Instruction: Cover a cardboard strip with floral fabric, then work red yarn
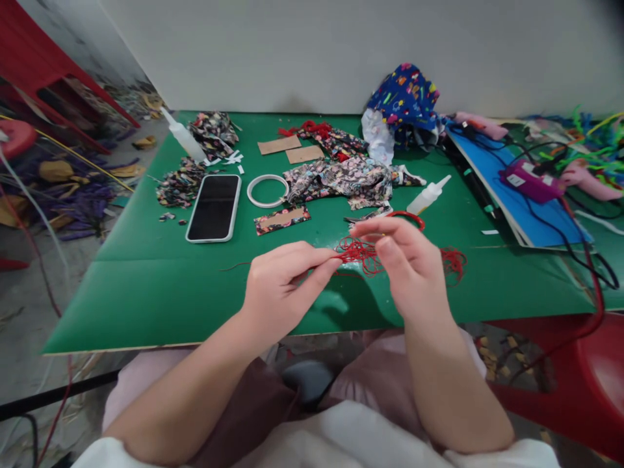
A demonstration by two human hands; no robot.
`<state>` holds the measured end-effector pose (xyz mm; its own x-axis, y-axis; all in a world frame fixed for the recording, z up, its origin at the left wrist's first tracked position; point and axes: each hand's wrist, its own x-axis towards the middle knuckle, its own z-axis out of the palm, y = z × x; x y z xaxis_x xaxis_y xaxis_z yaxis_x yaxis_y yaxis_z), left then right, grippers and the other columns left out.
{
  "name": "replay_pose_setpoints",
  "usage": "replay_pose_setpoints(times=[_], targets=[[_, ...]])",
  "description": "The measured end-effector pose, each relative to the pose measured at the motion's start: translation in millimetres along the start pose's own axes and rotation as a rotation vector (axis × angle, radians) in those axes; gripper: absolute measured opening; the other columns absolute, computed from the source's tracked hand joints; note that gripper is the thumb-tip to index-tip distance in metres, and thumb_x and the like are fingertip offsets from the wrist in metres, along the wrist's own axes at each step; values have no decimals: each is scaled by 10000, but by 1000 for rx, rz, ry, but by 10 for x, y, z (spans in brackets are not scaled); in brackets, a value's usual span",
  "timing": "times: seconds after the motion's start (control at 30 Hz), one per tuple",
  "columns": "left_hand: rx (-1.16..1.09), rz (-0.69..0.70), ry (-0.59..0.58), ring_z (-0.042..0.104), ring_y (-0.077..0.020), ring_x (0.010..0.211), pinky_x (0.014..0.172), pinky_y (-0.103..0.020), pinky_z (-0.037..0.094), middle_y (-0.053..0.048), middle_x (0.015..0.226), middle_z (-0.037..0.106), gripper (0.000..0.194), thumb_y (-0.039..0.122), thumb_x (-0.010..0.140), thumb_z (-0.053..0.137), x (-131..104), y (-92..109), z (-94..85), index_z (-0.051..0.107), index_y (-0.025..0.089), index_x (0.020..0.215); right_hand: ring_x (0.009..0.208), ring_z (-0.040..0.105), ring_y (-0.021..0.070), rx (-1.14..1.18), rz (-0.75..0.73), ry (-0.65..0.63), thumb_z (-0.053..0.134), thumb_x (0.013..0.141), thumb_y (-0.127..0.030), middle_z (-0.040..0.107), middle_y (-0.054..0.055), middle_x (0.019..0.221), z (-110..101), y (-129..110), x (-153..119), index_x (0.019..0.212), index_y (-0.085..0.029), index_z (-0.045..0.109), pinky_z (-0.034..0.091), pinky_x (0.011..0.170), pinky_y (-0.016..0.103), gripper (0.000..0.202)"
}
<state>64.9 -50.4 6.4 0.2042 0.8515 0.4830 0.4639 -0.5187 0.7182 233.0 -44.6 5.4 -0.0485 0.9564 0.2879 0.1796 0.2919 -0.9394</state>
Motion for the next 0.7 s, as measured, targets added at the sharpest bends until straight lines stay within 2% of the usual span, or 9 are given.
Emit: replay_pose_setpoints(times=[0.07, 0.13, 0.23, 0.37, 0.6, 0.7], targets=[[-32, -18, 18, 531, -70, 536, 501, -180, 412, 22, 604, 615, 99, 182, 804, 588, 0, -6, 0, 687, 182, 794, 855, 625, 149, 30, 5, -93, 599, 802, -349, 681, 0, 927, 8, 16, 4, 934, -262, 659, 509, 760, 292, 169], [-54, -31, 31, 532, -73, 536, 495, -181, 409, 19, 605, 616, 104, 186, 803, 588, 2, -12, 3, 692, 188, 795, 844, 629, 149, 49, -8, -117, 668, 747, -317, 691, -7, 886, 48, 25, -1, 882, -261, 680, 514, 764, 292, 147], [-56, -34, 26, 532, -82, 533, 488, -189, 408, 8, 596, 615, 116, 190, 803, 582, 3, -17, 10, 697, 184, 786, 811, 632, 144, 74, -26, -47, 710, 706, -279, 696, -12, 834, 133, 24, -18, 831, -263, 694, 523, 747, 287, 127], [-52, -37, 18, 513, -82, 517, 477, -191, 400, 9, 580, 600, 121, 197, 800, 579, 7, -21, 19, 698, 182, 787, 769, 626, 132, 65, -35, 23, 699, 718, -249, 687, -16, 795, 186, 11, -33, 800, -274, 705, 527, 703, 275, 86], [-37, -49, 13, 479, -68, 495, 460, -182, 374, 25, 557, 579, 100, 179, 783, 594, 2, -29, 47, 688, 180, 750, 780, 617, 116, 62, -36, 42, 676, 744, -220, 673, -28, 782, 168, 6, -37, 791, -289, 712, 526, 713, 251, 92], [-82, -117, 43, 497, -73, 506, 469, -184, 389, 20, 589, 610, 104, 211, 789, 593, -17, -43, 65, 688, 188, 754, 789, 626, 113, 128, 3, 37, 668, 751, -224, 680, -27, 843, 175, 18, -44, 872, -300, 702, 538, 714, 246, 147]])
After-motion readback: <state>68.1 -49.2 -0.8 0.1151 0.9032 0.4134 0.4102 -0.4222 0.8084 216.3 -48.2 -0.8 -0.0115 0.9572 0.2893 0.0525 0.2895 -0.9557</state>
